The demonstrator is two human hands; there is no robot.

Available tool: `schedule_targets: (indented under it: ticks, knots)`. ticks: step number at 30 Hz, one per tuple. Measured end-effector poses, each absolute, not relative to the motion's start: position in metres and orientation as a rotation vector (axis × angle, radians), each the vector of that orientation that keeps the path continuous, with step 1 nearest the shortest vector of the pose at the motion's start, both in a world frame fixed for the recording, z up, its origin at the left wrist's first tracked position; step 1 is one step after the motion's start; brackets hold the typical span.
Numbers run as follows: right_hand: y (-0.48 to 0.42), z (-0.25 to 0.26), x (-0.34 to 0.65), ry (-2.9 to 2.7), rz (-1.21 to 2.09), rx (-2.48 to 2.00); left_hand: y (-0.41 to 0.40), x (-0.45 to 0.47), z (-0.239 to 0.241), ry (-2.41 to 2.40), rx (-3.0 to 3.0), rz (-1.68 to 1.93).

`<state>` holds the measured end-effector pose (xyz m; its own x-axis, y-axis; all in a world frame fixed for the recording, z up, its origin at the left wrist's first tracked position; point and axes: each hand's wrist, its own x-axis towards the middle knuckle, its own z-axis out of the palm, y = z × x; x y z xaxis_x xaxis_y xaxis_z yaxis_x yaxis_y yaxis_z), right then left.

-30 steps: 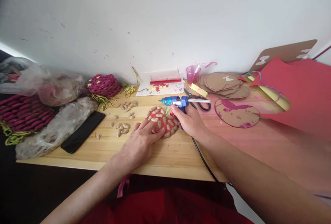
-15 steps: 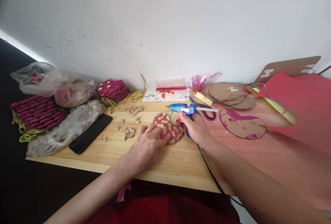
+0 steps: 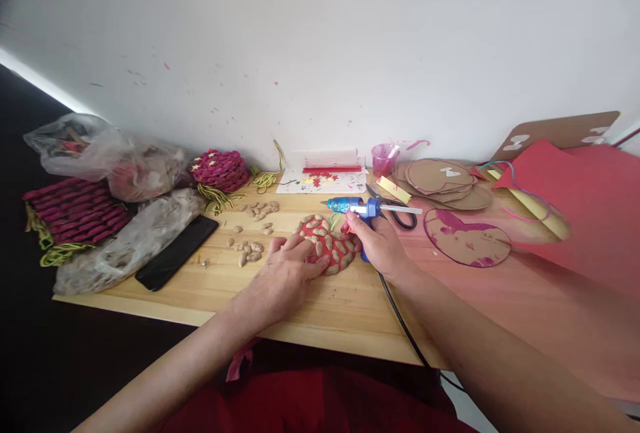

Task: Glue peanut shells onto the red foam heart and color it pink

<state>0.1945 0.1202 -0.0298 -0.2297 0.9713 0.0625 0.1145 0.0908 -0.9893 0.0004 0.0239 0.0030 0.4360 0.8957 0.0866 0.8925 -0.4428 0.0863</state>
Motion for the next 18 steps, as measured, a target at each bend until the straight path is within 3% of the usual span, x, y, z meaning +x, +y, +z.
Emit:
schedule_targets:
  ticks: [18]
  knots:
    - [0.1203, -0.0236, 0.1920, -1.412, 1.323, -1.104, 0.0249, -0.0015, -0.0061, 1.676, 2.639, 0.315]
